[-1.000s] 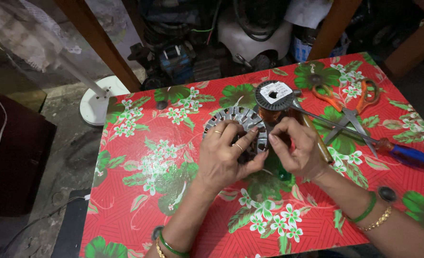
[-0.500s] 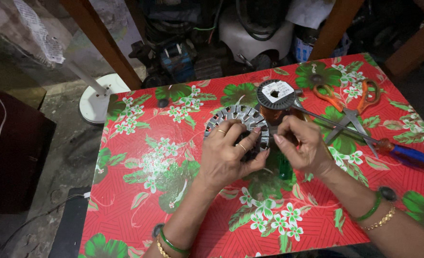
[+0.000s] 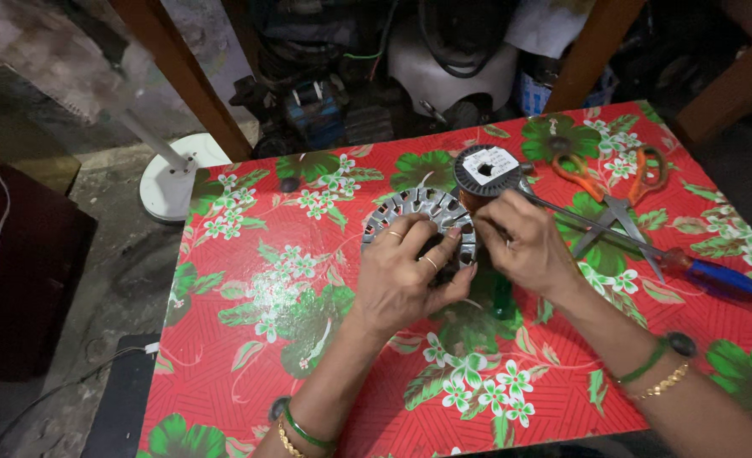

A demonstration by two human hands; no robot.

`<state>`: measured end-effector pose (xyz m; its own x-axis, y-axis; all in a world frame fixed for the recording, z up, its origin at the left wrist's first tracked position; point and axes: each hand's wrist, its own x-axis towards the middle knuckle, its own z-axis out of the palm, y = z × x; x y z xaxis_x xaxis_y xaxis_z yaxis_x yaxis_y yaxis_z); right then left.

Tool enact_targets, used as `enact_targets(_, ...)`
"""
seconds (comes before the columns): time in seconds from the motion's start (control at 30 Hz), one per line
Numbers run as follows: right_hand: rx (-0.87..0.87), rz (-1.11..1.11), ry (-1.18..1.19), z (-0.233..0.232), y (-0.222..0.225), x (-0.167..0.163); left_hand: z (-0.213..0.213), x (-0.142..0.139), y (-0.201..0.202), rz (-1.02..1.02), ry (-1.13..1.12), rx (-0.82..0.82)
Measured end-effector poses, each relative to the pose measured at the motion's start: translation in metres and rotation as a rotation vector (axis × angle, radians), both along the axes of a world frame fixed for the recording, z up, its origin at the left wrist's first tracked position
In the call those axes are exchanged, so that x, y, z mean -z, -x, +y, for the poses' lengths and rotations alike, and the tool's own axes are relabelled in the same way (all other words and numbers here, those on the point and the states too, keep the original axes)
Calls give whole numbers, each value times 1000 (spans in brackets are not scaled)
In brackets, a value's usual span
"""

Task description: The person winds copper wire onto a slotted metal rotor by hand, threading the wire through slots and rotating the rotor to build up the coil. The person uses a wire spool and occasionally adjusts the wire path with their fingers.

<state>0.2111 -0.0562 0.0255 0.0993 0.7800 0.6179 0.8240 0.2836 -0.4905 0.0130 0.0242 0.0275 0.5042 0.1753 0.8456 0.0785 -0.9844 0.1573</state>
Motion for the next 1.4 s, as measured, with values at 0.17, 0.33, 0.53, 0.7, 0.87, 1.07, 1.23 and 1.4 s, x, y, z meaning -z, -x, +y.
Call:
enact_targets(0.17,17,-48,-76,12,-1,-1,-1,-1,-1,-9,14,-13)
enact_targets(0.33,87,48,-18,16,-4,-5,-2,-1,-1,-10,20,-14)
enact_targets(0.53,37,25,8,18,-3,-18,-2,-2,0,-4,33,-15)
enact_targets(0.7,44,50,53,8,5,-25,-5,-3,0,-15,33,-17)
enact_targets(0.87,-3,58,-9,-1,5,-23,-4,-2,0,-11,66,-1)
enact_targets(1.07,-35,-53,-99,-4,3,-23,-4,-1,1,-5,84,17)
enact_targets(1.23,-13,-197,-130,-1,7,-29,-4,-2,2,-22,93,21)
enact_targets(1.4,-53,-188,-69,-3,5,-35,-4,-1,1,-23,98,18)
